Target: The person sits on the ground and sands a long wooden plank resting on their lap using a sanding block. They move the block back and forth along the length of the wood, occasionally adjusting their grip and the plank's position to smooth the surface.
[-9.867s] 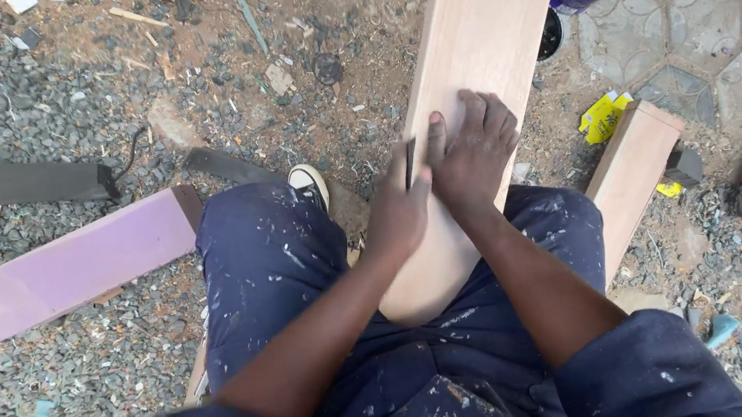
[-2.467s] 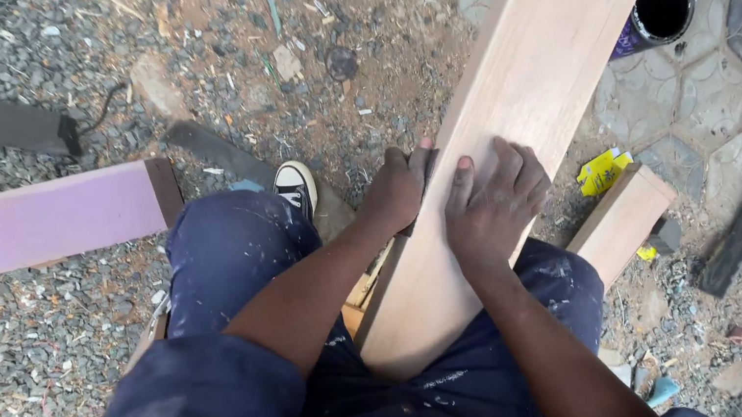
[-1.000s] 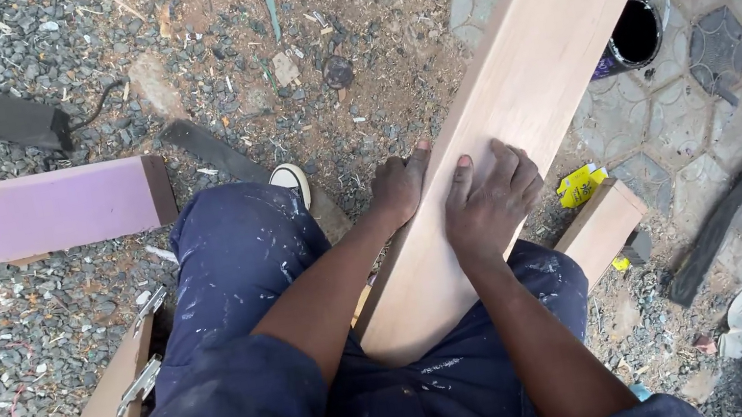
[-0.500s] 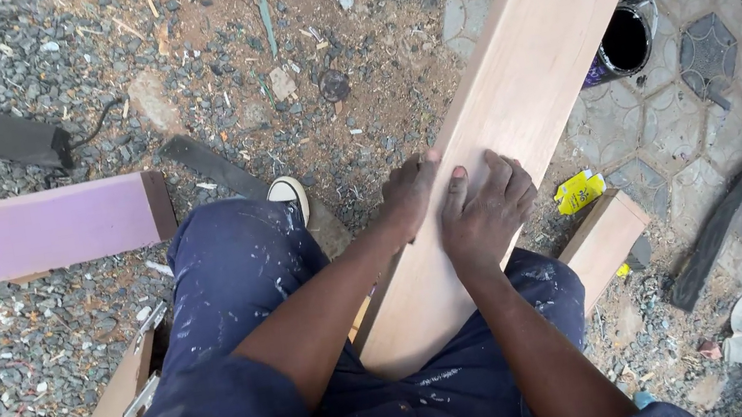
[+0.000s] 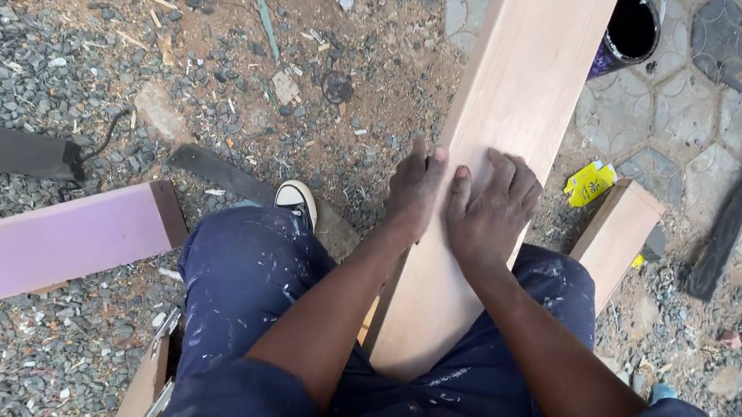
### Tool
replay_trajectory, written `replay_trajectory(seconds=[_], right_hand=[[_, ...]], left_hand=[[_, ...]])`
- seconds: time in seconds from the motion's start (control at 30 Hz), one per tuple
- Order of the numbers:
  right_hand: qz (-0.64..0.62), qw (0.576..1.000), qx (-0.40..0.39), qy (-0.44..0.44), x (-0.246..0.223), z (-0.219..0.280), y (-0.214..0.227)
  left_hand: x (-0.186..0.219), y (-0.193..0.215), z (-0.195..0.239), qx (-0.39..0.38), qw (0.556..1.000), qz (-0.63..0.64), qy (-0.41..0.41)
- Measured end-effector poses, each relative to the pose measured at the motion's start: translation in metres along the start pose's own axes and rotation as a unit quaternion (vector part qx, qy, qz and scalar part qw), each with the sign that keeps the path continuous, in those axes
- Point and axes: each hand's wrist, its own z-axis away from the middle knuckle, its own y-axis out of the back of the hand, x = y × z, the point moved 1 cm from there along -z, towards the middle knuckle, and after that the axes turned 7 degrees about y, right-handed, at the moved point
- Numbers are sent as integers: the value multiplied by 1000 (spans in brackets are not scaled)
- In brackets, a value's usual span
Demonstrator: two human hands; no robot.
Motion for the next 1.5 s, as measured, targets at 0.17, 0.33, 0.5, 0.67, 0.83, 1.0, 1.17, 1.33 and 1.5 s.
replay_trajectory(seconds=[0.17,0.33,0.5,0.67,0.83,1.0,1.17,1.33,1.5], right_hand=[[-12,1000,4,7,1,1,3],[-3,1000,2,13,2,1,0],[3,1000,15,8,3,0,-3],[15,1000,15,21,2,2,1],[0,1000,15,12,-3,-1,3],[5,1000,19,19,-4,-1,3],[6,1000,15,12,0,2,1],[15,1000,18,10,2,4,-2],[11,999,30,22,-4,1,6]], left_hand=[[26,11,22,-2,998,-43,55],[21,10,17,-28,997,-58,49],[19,14,4,-19,997,-55,58],[28,10,21,-36,996,-59,60],[16,7,-4,-30,996,-48,65],[22,6,19,-29,996,-55,58],[16,7,4,-44,997,-19,64],[8,3,4,-28,997,-16,67],[4,-7,6,-35,997,-17,60]])
